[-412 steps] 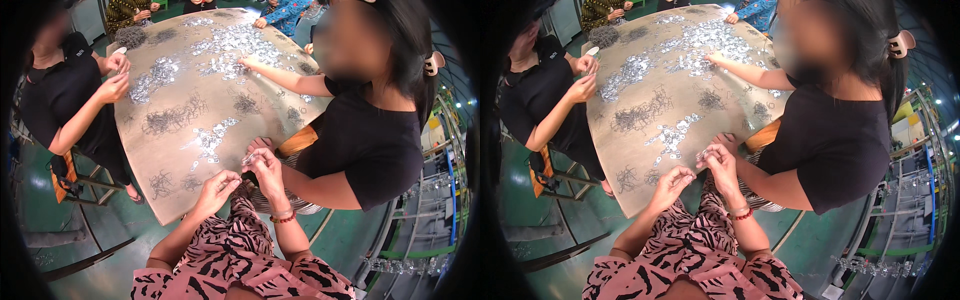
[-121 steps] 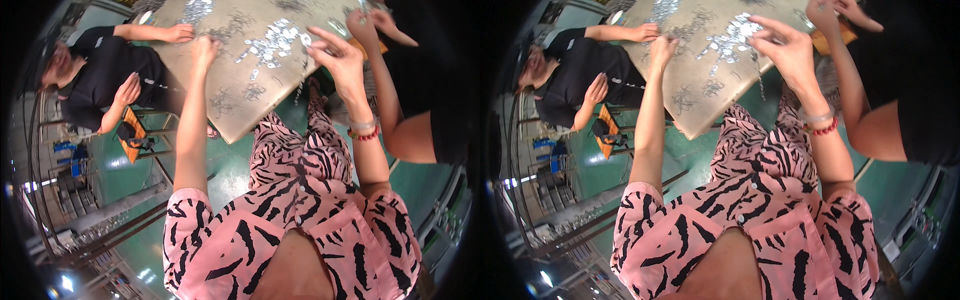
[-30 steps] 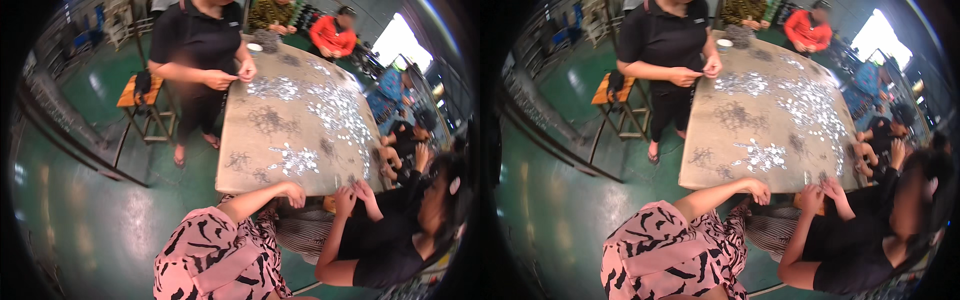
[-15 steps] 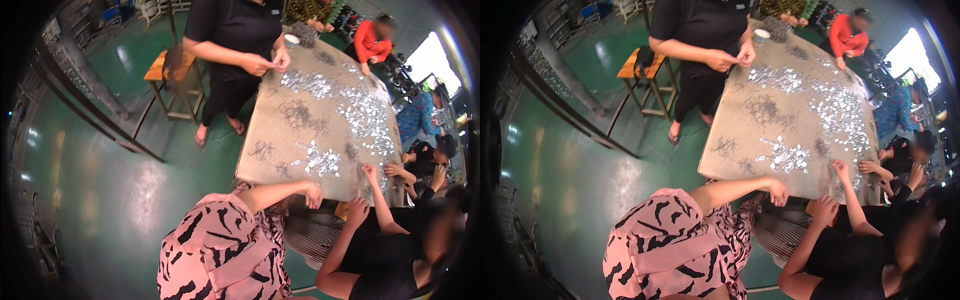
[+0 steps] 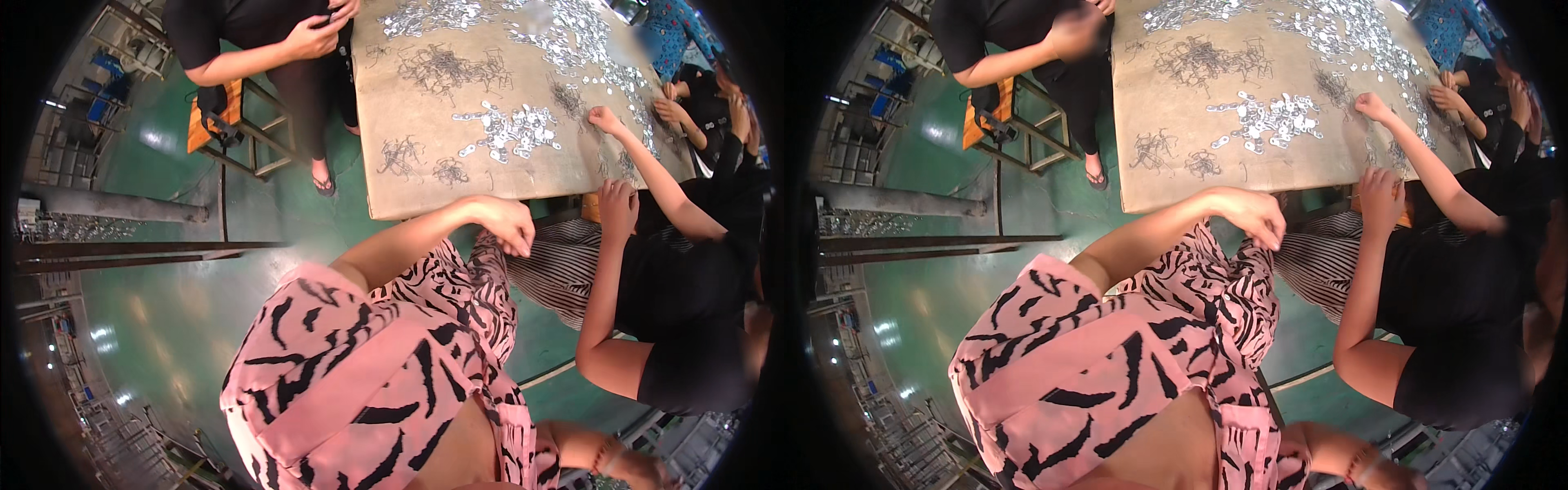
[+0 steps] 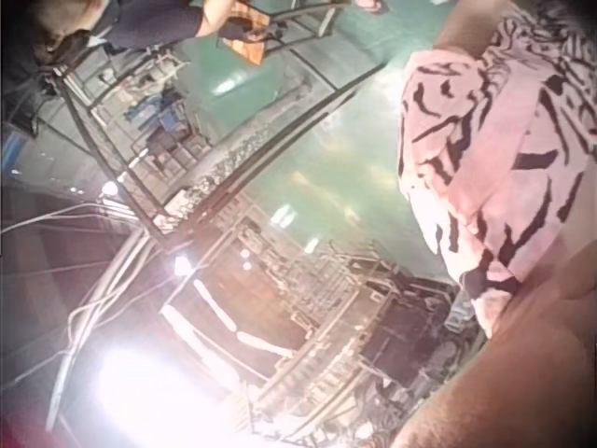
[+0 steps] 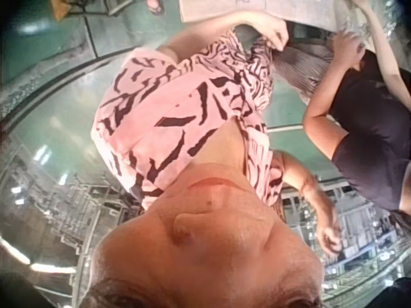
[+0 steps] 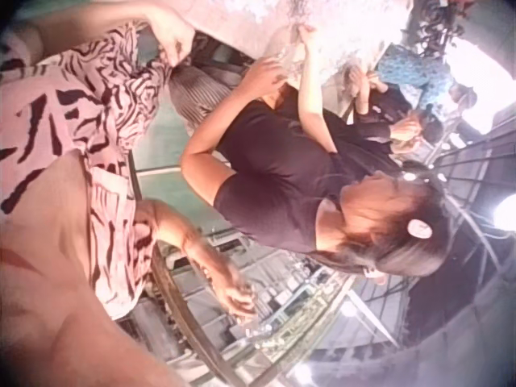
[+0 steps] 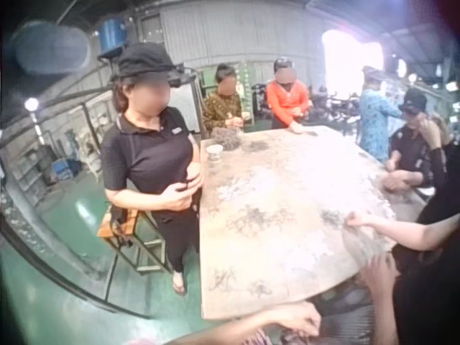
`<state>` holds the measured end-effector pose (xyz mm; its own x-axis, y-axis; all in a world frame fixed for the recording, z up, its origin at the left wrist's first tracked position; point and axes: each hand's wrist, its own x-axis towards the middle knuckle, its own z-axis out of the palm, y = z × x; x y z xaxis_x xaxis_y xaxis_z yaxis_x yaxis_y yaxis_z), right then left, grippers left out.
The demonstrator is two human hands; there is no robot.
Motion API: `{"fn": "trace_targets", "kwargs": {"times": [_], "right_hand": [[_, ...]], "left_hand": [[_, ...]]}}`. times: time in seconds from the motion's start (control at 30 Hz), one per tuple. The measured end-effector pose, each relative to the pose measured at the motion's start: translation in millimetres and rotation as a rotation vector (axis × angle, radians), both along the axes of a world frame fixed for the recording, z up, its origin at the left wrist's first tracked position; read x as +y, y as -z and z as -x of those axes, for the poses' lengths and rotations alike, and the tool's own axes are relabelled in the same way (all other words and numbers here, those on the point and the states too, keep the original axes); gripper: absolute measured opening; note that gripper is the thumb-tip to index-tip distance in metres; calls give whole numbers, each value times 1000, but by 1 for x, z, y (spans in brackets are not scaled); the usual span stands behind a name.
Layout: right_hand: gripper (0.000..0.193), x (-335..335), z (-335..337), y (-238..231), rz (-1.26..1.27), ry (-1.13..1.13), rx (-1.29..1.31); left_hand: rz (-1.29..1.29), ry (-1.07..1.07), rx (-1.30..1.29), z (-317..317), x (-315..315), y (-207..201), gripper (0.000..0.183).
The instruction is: The person picks up metal rings and attaches them to chains on a table with several other people, occasionally hanging the finished sections on a rack.
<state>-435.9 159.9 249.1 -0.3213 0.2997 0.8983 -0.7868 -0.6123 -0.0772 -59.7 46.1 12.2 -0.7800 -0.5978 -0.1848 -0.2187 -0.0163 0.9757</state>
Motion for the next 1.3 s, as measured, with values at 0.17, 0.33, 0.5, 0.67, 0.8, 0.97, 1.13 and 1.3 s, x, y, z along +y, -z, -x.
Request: {"fn": "trace_targets", "kwargs": {"times": [0.17, 0.33, 0.5, 0.67, 0.8, 0.97, 1.13, 1.3], "right_hand": [[38, -15, -122, 36, -38, -580, 30], [28, -40, -178, 86, -508, -699, 344], [27, -36, -176, 110, -1007, -505, 220], [23, -36, -168, 119, -1250, -588, 116], [20, -46, -185, 132, -1406, -733, 75], [24, -116, -216, 209, -1398, -915, 393], [25, -185, -275, 251, -1341, -804, 661], [21, -210, -288, 265, -1401, -760, 731]], "left_hand": [[438, -712, -438, -83, -26, -14, 16], [641, -1147, -581, -175, -60, 17, 15], [1178, -662, -834, -208, -90, 61, 21], [936, -526, -873, -191, -101, 26, 17], [1077, -430, -1033, -196, -91, 35, 16], [945, -902, -873, -192, -111, 6, 16], [947, -1324, -634, -175, -105, 11, 12], [649, -1388, -368, -117, -64, -4, 9]]}}
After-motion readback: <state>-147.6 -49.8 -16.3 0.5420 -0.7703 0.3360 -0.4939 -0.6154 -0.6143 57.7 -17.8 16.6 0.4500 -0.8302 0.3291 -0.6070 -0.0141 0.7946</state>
